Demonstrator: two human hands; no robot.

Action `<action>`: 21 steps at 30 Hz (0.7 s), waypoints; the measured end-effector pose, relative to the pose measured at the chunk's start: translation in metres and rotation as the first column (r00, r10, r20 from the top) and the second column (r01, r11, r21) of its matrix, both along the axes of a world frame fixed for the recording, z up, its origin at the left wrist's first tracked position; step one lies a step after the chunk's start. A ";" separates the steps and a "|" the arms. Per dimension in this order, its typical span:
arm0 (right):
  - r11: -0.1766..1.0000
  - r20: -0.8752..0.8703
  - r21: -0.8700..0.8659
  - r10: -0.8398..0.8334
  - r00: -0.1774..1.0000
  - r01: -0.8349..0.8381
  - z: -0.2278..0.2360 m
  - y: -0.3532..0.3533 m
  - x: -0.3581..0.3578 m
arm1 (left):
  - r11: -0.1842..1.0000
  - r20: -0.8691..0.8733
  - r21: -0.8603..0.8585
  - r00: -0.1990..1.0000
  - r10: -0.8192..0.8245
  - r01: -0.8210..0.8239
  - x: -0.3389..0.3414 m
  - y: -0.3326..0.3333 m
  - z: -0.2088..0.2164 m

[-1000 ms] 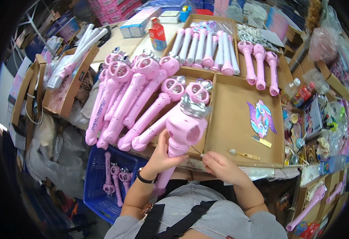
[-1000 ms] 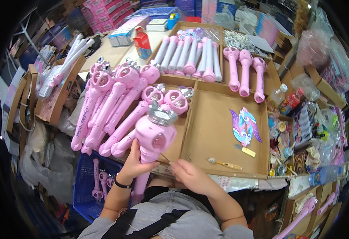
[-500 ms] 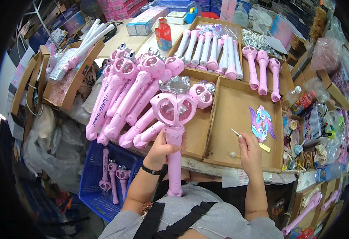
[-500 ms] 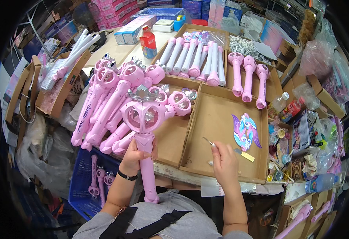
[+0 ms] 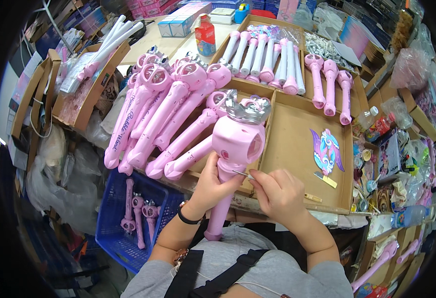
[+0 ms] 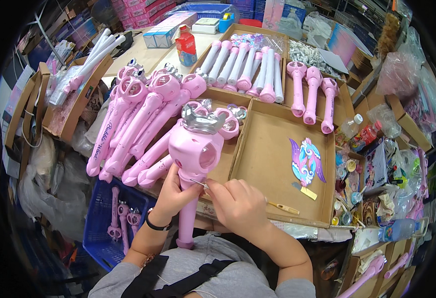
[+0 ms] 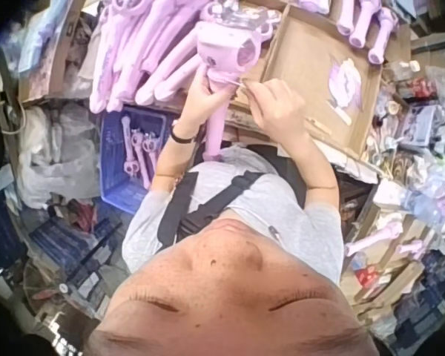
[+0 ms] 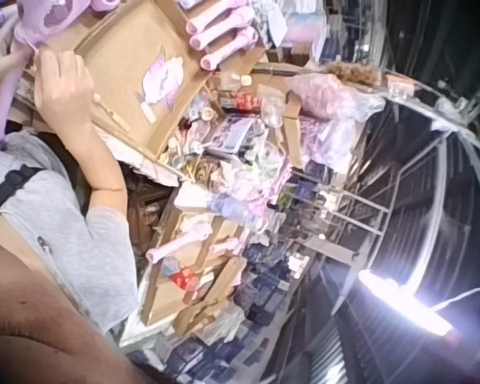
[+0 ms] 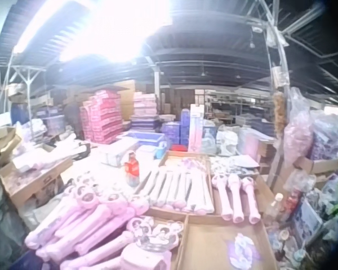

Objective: The person assembles pink fan sticks by inserting a silver crown piece into the top, applying glue with a brush, and attaching a holographic wing sticker. They repeat this process on multiple sticks, placing finished units on the table.

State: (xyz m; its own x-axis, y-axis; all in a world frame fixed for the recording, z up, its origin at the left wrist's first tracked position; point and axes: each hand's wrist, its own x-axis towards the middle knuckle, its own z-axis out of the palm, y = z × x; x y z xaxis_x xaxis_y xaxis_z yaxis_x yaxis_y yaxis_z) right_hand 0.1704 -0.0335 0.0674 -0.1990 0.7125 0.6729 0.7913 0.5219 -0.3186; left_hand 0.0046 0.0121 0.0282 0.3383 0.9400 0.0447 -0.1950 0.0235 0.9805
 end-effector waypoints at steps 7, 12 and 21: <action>0.997 -0.018 -0.077 0.029 0.999 -0.030 -0.006 -0.003 0.003 | 0.967 -0.323 0.246 0.935 0.144 -0.064 0.003 -0.007 0.001; 0.987 -0.141 -0.152 0.024 0.990 -0.046 -0.016 -0.007 0.004 | 0.949 -0.450 0.310 0.870 0.204 -0.062 0.004 -0.009 0.004; 0.675 -0.692 -0.598 -0.163 0.703 -0.432 -0.040 -0.007 0.010 | 0.925 -0.648 0.376 0.699 0.303 -0.052 0.005 -0.022 -0.002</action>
State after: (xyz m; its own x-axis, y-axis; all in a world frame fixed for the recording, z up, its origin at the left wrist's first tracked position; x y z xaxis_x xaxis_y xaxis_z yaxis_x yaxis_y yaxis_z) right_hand 0.1805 -0.0407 0.0273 -0.0676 0.9976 -0.0162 0.1515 -0.0058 -0.9884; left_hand 0.0099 -0.0100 0.0265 0.2193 0.9618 0.1638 0.5617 -0.2617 0.7848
